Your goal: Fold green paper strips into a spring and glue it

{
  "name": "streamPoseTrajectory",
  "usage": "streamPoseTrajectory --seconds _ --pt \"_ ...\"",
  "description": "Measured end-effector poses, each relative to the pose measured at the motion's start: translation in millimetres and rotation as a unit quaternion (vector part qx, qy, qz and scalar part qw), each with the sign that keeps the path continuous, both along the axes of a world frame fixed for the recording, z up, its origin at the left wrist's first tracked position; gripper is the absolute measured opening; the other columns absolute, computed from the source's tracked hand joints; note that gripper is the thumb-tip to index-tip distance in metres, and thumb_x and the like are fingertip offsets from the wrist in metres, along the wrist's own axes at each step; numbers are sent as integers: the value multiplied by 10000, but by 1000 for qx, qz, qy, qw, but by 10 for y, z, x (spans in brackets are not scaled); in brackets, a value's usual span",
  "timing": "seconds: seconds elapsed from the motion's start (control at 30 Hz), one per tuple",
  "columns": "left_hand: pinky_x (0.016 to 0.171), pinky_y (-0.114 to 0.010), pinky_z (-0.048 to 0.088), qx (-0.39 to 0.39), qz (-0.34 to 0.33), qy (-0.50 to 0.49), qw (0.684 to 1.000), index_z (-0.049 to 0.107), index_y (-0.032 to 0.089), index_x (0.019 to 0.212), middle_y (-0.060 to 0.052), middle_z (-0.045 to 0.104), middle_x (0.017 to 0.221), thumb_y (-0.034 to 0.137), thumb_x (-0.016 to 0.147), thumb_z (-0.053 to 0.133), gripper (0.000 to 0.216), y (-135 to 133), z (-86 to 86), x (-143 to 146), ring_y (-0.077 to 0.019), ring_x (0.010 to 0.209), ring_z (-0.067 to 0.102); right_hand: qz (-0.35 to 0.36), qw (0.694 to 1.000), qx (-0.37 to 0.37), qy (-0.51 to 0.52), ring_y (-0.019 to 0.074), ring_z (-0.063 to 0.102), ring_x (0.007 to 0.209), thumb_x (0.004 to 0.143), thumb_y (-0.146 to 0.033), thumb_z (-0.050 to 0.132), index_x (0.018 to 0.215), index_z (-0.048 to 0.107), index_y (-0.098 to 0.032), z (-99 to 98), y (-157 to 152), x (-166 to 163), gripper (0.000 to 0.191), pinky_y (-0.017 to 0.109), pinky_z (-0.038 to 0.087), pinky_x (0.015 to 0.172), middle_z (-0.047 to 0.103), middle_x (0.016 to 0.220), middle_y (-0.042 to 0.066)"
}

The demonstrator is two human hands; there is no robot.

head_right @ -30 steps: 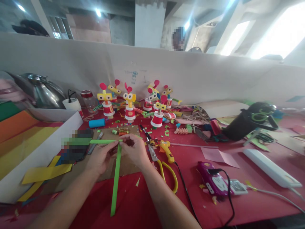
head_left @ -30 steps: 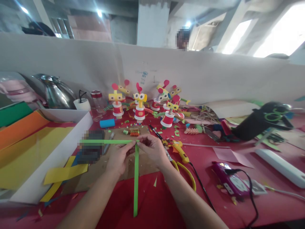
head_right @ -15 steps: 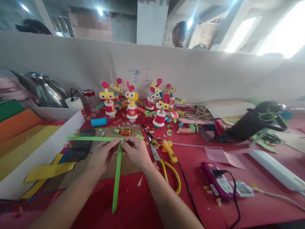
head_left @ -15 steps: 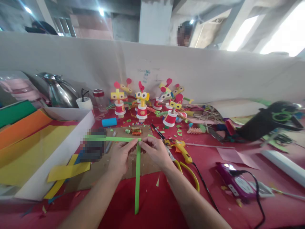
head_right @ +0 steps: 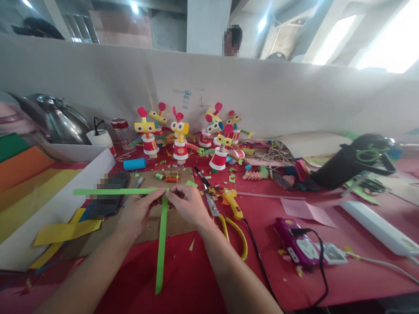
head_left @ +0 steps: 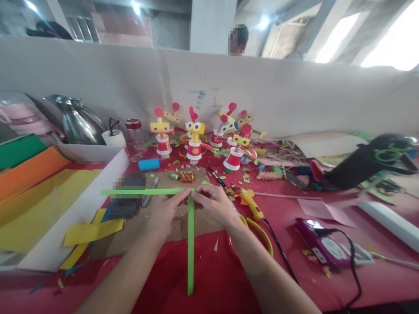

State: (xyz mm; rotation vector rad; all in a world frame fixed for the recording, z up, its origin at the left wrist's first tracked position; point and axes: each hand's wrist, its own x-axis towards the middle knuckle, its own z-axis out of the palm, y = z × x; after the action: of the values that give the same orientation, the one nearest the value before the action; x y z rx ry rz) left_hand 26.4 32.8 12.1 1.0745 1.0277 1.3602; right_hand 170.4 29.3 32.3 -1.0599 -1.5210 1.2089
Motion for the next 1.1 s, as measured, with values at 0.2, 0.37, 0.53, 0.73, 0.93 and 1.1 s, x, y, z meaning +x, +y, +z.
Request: streamPoseTrajectory --seconds 0.2,0.37,0.53,0.73,0.93,1.1 --pt "579 -250 365 -39 -6 -25 999 636 155 578 10 559 582 318 663 740 211 13 -12 7 -122 599 486 -17 989 64 -130 126 524 607 855 -332 522 730 618 -182 5 12 30 218 243 379 581 575 634 -17" --pt "582 -246 351 -40 -47 14 998 647 172 670 23 547 614 374 735 681 215 -13 18 14 -115 605 469 -36 995 47 -77 123 491 592 853 -326 502 686 591 -185 -51 31 9 237 244 365 574 527 605 -28" --pt "631 -273 385 -5 -81 43 996 655 179 668 -2 596 659 378 759 633 220 -29 41 -2 -154 667 525 -5 1000 -10 -2 120 477 589 837 -339 511 671 585 -179 -12 27 11 242 248 354 580 515 593 -29" --pt "629 -269 393 1 -74 16 997 636 180 626 3 574 626 335 748 643 197 -15 52 -18 -151 656 516 21 1000 -10 0 118 480 595 840 -368 535 702 583 -186 -3 22 18 234 251 357 591 506 604 -35" --pt "603 -259 375 -32 -113 -38 992 625 161 612 14 540 604 290 724 686 182 -17 63 -38 -127 617 486 50 997 -33 51 120 497 600 843 -374 532 719 568 -192 24 20 36 224 251 366 606 522 616 -32" --pt "660 -264 385 -8 -156 -12 988 609 163 600 10 548 643 272 719 687 180 10 43 -85 -133 667 499 51 995 -26 79 123 460 585 800 -374 566 632 544 -194 44 22 21 247 258 354 607 491 581 -31"
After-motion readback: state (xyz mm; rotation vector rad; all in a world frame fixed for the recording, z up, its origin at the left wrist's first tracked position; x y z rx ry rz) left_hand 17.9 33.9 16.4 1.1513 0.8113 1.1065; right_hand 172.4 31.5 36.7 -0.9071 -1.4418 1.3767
